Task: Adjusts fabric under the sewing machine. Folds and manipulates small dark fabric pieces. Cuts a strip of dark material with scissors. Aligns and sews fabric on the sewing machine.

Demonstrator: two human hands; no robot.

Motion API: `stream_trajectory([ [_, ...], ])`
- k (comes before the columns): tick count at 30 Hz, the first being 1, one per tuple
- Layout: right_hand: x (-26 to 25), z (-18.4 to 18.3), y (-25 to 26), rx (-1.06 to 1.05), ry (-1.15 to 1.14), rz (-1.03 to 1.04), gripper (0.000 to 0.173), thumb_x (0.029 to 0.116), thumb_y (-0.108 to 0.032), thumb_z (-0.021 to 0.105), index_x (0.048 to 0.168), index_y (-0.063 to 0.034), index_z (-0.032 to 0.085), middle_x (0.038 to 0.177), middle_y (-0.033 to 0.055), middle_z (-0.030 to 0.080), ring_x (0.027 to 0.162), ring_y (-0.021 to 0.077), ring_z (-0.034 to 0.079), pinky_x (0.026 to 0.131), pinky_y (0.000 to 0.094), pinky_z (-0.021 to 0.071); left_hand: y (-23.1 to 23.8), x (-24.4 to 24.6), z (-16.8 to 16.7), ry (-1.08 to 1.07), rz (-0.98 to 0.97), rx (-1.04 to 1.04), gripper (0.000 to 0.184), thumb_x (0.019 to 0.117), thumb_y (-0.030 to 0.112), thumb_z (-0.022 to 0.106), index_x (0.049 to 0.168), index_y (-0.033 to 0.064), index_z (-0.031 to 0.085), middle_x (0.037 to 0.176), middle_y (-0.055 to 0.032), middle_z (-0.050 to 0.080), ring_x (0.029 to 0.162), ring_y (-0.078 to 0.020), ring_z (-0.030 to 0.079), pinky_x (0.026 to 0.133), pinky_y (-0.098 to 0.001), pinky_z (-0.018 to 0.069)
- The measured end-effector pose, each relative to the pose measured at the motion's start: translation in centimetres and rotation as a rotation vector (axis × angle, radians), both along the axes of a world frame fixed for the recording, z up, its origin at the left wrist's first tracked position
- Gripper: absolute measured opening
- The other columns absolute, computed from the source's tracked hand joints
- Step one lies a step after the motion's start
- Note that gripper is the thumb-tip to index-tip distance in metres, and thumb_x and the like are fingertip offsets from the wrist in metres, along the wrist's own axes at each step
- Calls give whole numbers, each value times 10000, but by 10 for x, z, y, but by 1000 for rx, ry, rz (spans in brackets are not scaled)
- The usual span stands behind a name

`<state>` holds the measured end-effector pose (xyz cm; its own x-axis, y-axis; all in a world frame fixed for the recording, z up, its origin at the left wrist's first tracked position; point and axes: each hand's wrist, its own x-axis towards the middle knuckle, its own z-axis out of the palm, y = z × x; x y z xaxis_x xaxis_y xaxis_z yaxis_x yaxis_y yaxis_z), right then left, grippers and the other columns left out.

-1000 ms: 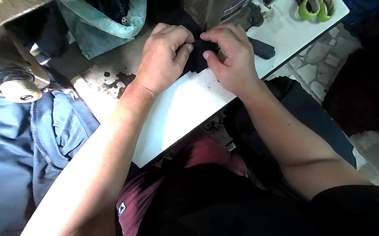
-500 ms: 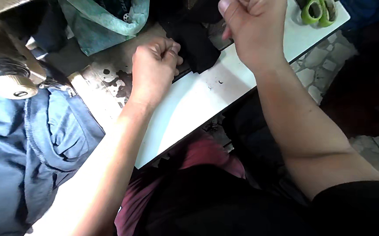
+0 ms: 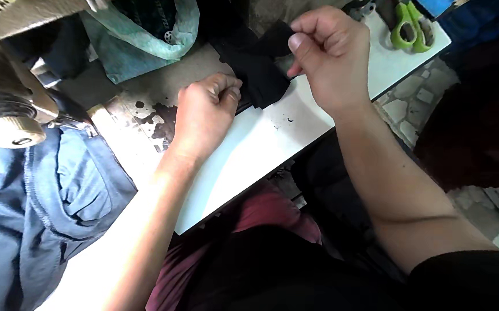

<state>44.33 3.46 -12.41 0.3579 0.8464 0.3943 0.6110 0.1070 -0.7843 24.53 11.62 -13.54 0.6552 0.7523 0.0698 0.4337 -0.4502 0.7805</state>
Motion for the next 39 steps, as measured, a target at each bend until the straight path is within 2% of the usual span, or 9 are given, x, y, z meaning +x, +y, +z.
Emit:
stream_trajectory([
  [2, 2, -13, -7, 45, -169, 69, 234, 1037, -104, 532, 1107, 23, 715, 1048, 89, 716, 894, 57, 676, 806, 216, 564, 1, -2, -4, -41, -55, 202, 242, 1015, 122, 536, 1113, 45, 744, 998, -70, 734, 841, -49, 653, 781, -214, 507],
  [5, 2, -25, -14, 10, -356, 124, 255, 1042, -89, 514, 1097, 10, 743, 1178, 184, 722, 1111, 224, 693, 969, 328, 540, 13, -1, -11, -98, -219, 451, 250, 1014, 103, 538, 1099, 26, 761, 1072, -172, 710, 1013, -229, 668, 912, -336, 506],
  [7, 2, -31, -16, -10, -358, 126, 256, 1040, -86, 516, 1088, 3, 751, 1201, 180, 718, 1155, 242, 678, 1007, 342, 521, 20, 5, -13, -93, -307, 538, 254, 1020, 110, 536, 1097, 41, 768, 1074, -194, 699, 1046, -305, 654, 936, -400, 494],
  [11, 3, -35, -17, -14, -315, 140, 244, 1029, -93, 532, 1078, 0, 753, 1230, 176, 707, 1187, 237, 660, 1031, 344, 504, 26, 13, -13, -39, -400, 641, 259, 1031, 121, 521, 1101, 49, 760, 1043, -204, 677, 1004, -352, 644, 878, -437, 505],
  [17, 4, -40, -18, 15, -250, 154, 232, 1016, -76, 534, 1070, -2, 747, 1239, 179, 693, 1197, 214, 647, 1018, 306, 507, 29, 19, -9, 32, -443, 650, 289, 1004, 179, 534, 1209, 67, 705, 1203, -184, 670, 1176, -395, 595, 926, -549, 448],
  [23, 3, -38, -16, 23, -217, 150, 250, 1029, -71, 511, 1051, 2, 749, 1203, 165, 702, 1192, 193, 643, 1022, 290, 497, 29, 23, -1, 9, -471, 627, 358, 997, 288, 510, 1078, 21, 732, 1092, -195, 706, 1090, -390, 627, 896, -535, 454],
  [29, 4, -31, -10, -24, -173, 133, 235, 1029, -90, 521, 1058, -14, 742, 1112, 121, 715, 1069, 121, 665, 953, 250, 516, 21, 22, -4, -72, -538, 665, 252, 986, 87, 469, 1033, 26, 708, 1126, -228, 671, 1094, -407, 613, 873, -515, 456],
  [33, 6, -25, -8, -107, -105, 127, 241, 1041, -129, 515, 1062, -41, 739, 1103, 80, 704, 1009, 50, 648, 900, 197, 509, 26, 21, -8, 26, -564, 726, 300, 1002, 83, 470, 1165, 38, 718, 1175, -237, 659, 1091, -428, 618, 865, -531, 476],
  [39, 6, -29, -6, -74, -35, 130, 216, 1024, -105, 532, 1039, -37, 737, 1102, 79, 698, 1020, 42, 642, 894, 184, 507, 33, 24, -5, -5, -585, 733, 260, 1031, 110, 493, 1042, -8, 724, 1100, -225, 687, 1061, -399, 642, 897, -498, 495],
])
